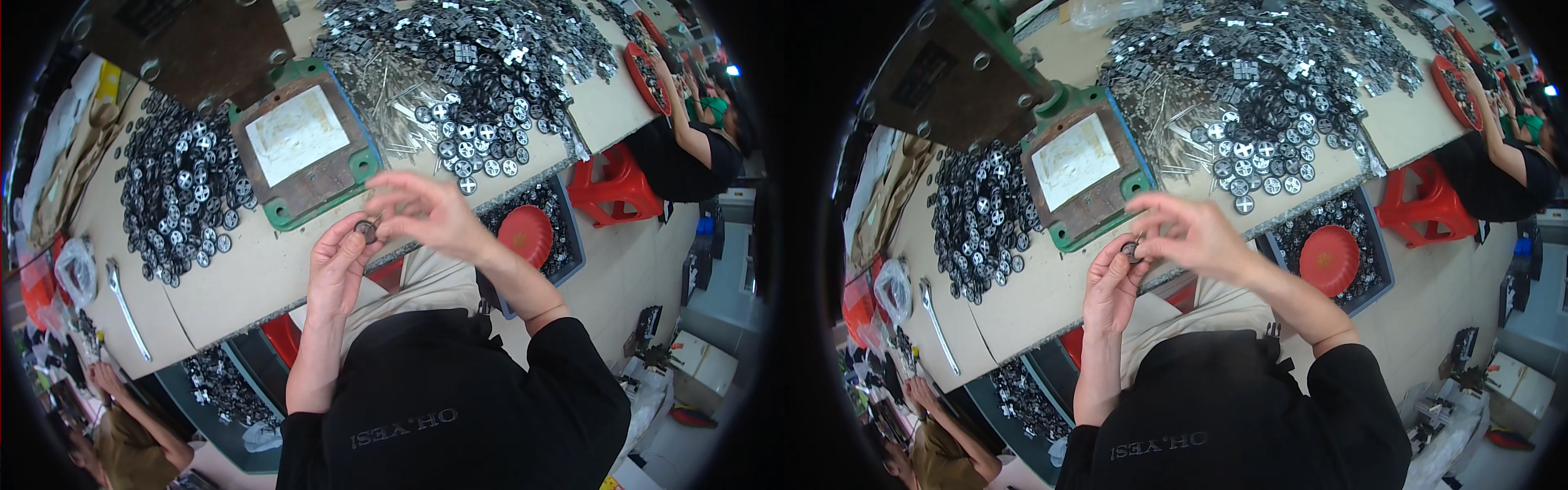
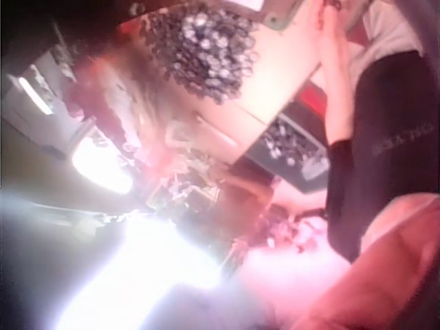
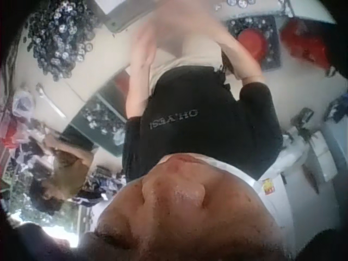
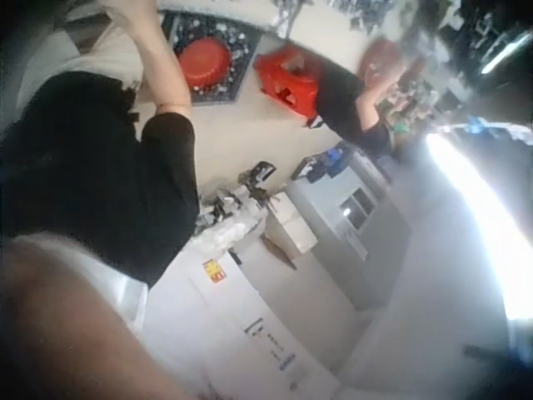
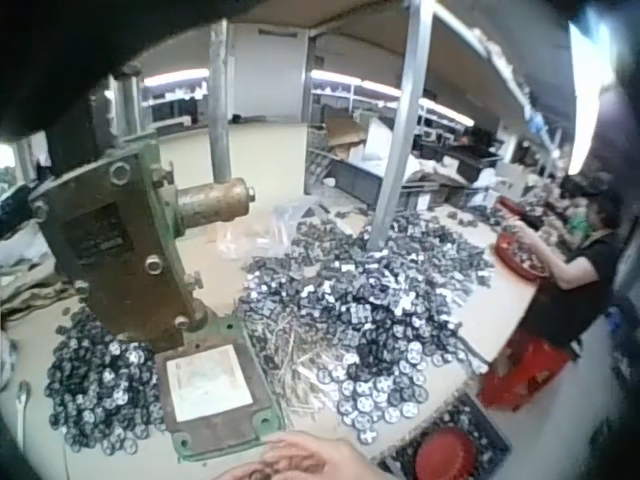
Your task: The person assembles small circular mechanical components by hand at a factory workbench, using a manual press to join them.
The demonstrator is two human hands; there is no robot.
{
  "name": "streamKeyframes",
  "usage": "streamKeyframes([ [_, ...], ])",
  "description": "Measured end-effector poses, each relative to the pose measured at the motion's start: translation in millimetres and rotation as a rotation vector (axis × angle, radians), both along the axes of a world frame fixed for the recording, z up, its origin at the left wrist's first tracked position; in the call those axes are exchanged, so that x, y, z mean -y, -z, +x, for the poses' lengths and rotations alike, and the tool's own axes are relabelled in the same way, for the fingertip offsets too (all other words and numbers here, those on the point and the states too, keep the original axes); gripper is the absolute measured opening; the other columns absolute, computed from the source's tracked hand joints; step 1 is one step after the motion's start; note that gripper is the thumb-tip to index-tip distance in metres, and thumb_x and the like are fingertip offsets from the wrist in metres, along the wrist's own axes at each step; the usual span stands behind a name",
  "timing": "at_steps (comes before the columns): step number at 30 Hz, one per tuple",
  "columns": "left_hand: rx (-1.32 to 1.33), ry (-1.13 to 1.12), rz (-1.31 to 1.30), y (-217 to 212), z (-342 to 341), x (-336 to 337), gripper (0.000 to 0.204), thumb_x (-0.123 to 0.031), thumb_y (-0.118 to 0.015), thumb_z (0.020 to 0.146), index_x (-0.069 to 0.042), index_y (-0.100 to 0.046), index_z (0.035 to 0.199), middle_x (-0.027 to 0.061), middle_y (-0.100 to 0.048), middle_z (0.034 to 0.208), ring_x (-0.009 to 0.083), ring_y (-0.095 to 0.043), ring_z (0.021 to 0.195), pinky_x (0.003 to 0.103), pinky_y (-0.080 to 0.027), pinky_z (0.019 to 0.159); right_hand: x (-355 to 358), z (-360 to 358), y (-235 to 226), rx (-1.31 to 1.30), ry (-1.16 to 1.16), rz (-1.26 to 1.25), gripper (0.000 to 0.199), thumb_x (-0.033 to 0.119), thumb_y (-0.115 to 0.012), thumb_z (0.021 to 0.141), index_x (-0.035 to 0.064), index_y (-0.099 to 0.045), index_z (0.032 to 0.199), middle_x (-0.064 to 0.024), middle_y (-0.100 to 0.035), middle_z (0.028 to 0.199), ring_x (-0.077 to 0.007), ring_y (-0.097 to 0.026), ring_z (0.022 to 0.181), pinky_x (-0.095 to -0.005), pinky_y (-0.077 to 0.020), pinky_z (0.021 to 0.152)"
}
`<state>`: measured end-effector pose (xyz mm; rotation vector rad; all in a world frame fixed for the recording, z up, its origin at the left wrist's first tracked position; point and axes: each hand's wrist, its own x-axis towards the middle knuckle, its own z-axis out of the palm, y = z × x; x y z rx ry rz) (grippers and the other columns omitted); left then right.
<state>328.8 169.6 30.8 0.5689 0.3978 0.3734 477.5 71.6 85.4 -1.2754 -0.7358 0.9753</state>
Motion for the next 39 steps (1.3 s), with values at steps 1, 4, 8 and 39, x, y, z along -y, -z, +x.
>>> streamKeyframes([
  [1, -0.031, -0.007, -0.018, -1, 0, 0, 0.028, -0.005, -0.056, 0.087, 0.002, -0.055, 0.113, 0.0131, -0.062, 0.102, 0.0217, -0.063, 0.090, 0.030, -0.051, 0.081, -1, 17, 0, 0.193, 0.041, -0.048, 0.032, 0.003, -0.060, 0.080, 0.0023, -0.056, 0.112, -0.0041, -0.065, 0.086, -0.0082, -0.061, 0.074, -0.0252, -0.0504, 0.063],
  [4, -0.039, -0.019, -0.019, -1, -2, -1, 0.028, -0.006, -0.056, 0.087, 0.002, -0.054, 0.113, 0.0139, -0.062, 0.103, 0.0229, -0.062, 0.091, 0.030, -0.051, 0.081, -5, 81, -1, 0.793, 0.288, -0.232, 0.026, 0.011, -0.064, 0.077, 0.0062, -0.062, 0.103, -0.0084, -0.065, 0.081, -0.0192, -0.060, 0.070, -0.0308, -0.0477, 0.065],
  [8, -0.037, -0.005, -0.022, -2, 2, -1, 0.028, -0.006, -0.056, 0.087, 0.002, -0.053, 0.114, 0.0144, -0.061, 0.105, 0.0230, -0.062, 0.091, 0.030, -0.051, 0.081, -13, 122, 15, 1.322, 0.317, -0.287, 0.025, 0.012, -0.065, 0.075, 0.0044, -0.064, 0.098, -0.0110, -0.059, 0.091, -0.0284, -0.055, 0.088, -0.0383, -0.0462, 0.076],
  [39, -0.191, -0.130, 0.287, -13, 1, 7, 0.028, -0.005, -0.060, 0.084, 0.002, -0.056, 0.110, 0.0108, -0.063, 0.099, 0.0192, -0.063, 0.084, 0.028, -0.050, 0.075, 15, 34, 13, -0.064, -0.106, -0.097, 0.029, 0.022, -0.044, 0.096, -0.0030, -0.058, 0.102, -0.0022, -0.056, 0.077, -0.0053, -0.047, 0.061, -0.0198, -0.0391, 0.051],
])
